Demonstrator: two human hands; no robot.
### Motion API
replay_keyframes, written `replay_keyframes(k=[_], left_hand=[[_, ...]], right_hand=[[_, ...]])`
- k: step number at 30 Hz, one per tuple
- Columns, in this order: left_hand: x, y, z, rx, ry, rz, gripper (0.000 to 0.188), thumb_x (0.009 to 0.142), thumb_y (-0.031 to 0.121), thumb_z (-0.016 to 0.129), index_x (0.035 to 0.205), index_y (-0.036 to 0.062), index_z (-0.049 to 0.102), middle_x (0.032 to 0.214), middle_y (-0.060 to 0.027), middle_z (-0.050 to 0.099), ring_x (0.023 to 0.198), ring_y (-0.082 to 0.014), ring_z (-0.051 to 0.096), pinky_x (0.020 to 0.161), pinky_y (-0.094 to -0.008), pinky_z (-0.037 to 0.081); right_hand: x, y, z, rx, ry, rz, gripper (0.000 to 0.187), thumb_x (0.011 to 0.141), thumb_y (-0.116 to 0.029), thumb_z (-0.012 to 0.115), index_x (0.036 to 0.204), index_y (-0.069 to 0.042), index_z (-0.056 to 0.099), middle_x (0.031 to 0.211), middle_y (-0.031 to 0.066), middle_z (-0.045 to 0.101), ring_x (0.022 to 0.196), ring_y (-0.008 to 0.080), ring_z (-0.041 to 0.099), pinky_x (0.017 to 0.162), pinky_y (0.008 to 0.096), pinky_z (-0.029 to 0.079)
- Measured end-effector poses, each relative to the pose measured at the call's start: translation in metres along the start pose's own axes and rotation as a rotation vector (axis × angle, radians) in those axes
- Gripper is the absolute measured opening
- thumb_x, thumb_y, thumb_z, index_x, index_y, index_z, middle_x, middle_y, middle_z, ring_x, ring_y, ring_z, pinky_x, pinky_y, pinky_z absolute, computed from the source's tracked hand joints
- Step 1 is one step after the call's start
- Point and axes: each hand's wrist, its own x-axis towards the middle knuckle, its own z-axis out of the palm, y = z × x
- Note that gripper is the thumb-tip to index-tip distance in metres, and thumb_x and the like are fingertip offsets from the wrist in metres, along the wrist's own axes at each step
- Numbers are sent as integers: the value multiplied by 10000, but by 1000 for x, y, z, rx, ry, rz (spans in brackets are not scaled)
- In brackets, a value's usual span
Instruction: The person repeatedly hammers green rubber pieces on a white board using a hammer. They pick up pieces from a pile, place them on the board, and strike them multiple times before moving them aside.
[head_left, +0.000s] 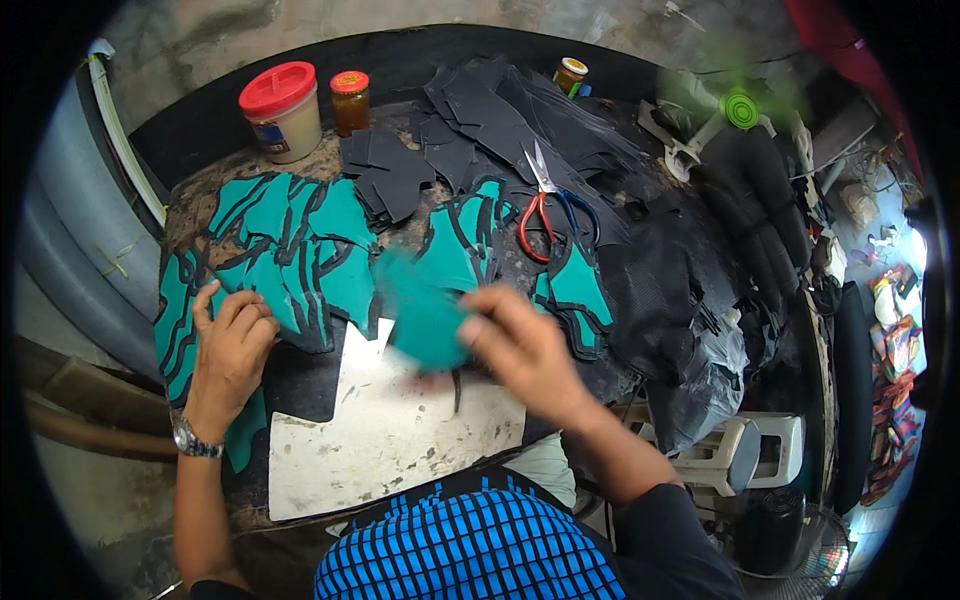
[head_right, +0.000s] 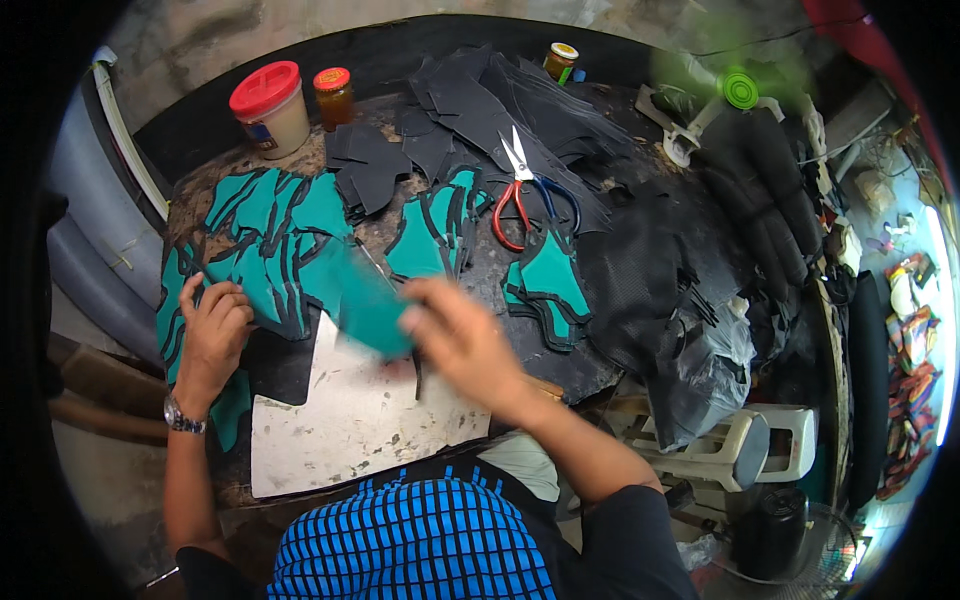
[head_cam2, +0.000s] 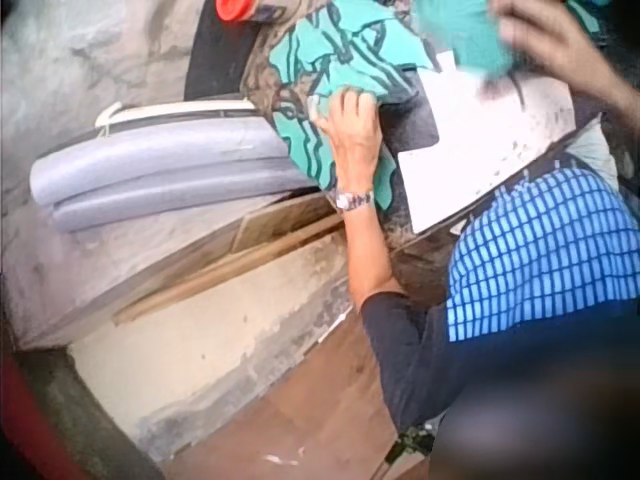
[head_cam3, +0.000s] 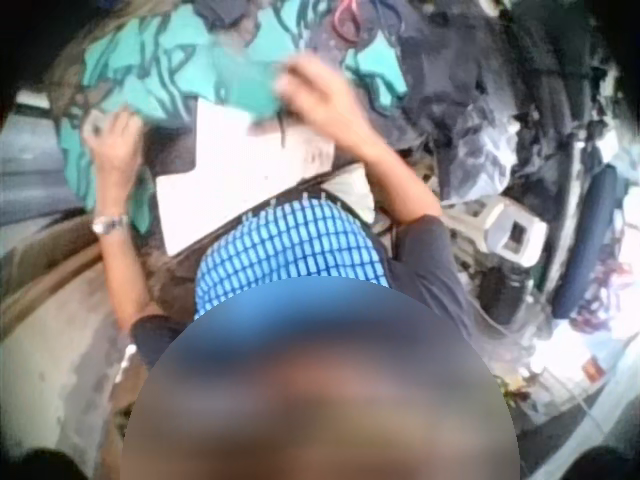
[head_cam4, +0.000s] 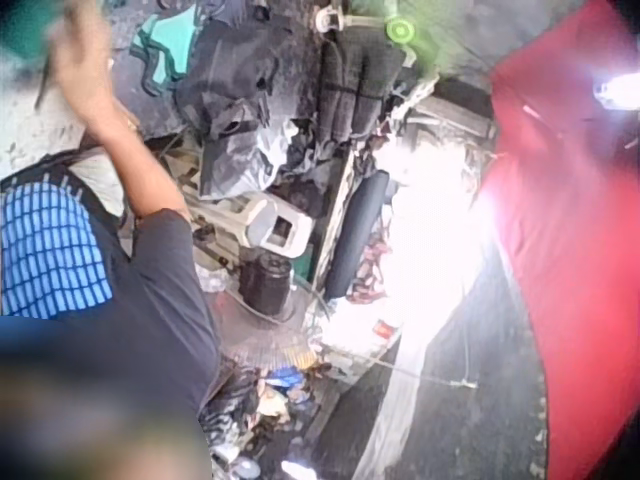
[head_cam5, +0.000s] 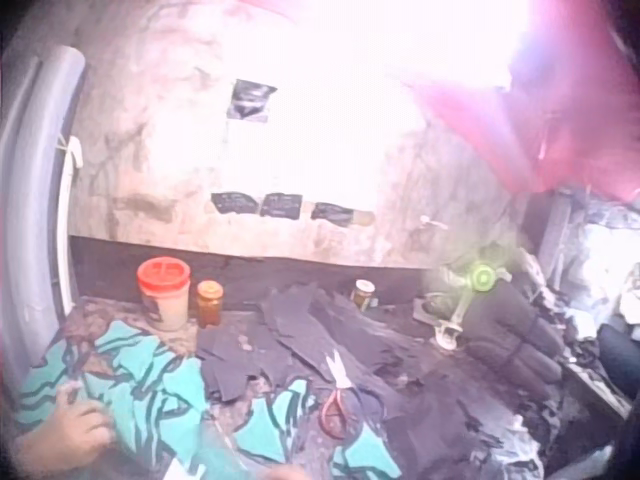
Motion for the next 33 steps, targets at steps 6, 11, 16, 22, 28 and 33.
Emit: replay_keyframes(k=[6,11,16,22,28,33], left_hand=[[6,64,-40,-591,0,-429,259,855,139,763,1096,51,729,963,-101,744,847,-245,629,804,-356,437],[0,136,17,-975,-232,-564,359,846,106,760,1183,14,678,979,-122,686,912,-264,652,857,-367,432],[-17,165,43,-740,-87,-493,405,881,98,710,1267,17,619,1013,-78,575,965,-225,561,889,-395,319],[-20,170,44,-712,-123,-472,425,903,82,658,1317,-2,614,1107,-110,587,1038,-245,539,922,-392,321],[-22,175,46,-540,-131,-337,493,860,27,620,1351,-17,593,1136,-113,579,1031,-235,544,891,-403,339],[-23,179,47,-356,-124,-255,492,874,74,575,1355,-29,588,1183,-121,596,1043,-220,557,897,-408,341]], right_hand=[[64,33,-35,-588,229,201,469,1022,-210,595,1407,41,503,1172,211,592,1123,315,592,987,386,458],[-9,16,-29,-829,-214,-1,548,996,-254,613,1454,14,473,1066,239,603,996,398,591,873,465,492],[-67,12,-28,-967,-274,200,679,971,-238,652,1570,-110,358,1006,202,532,888,389,584,819,465,500],[-92,19,-26,-544,68,123,560,1012,-125,593,1522,-6,392,1021,199,637,875,316,652,799,380,536],[-110,9,-13,-369,0,209,558,979,-77,645,1465,70,414,924,93,649,825,133,590,760,269,498],[-111,14,4,-448,-8,136,452,956,-44,658,1358,99,509,938,198,689,792,261,689,732,329,534]])
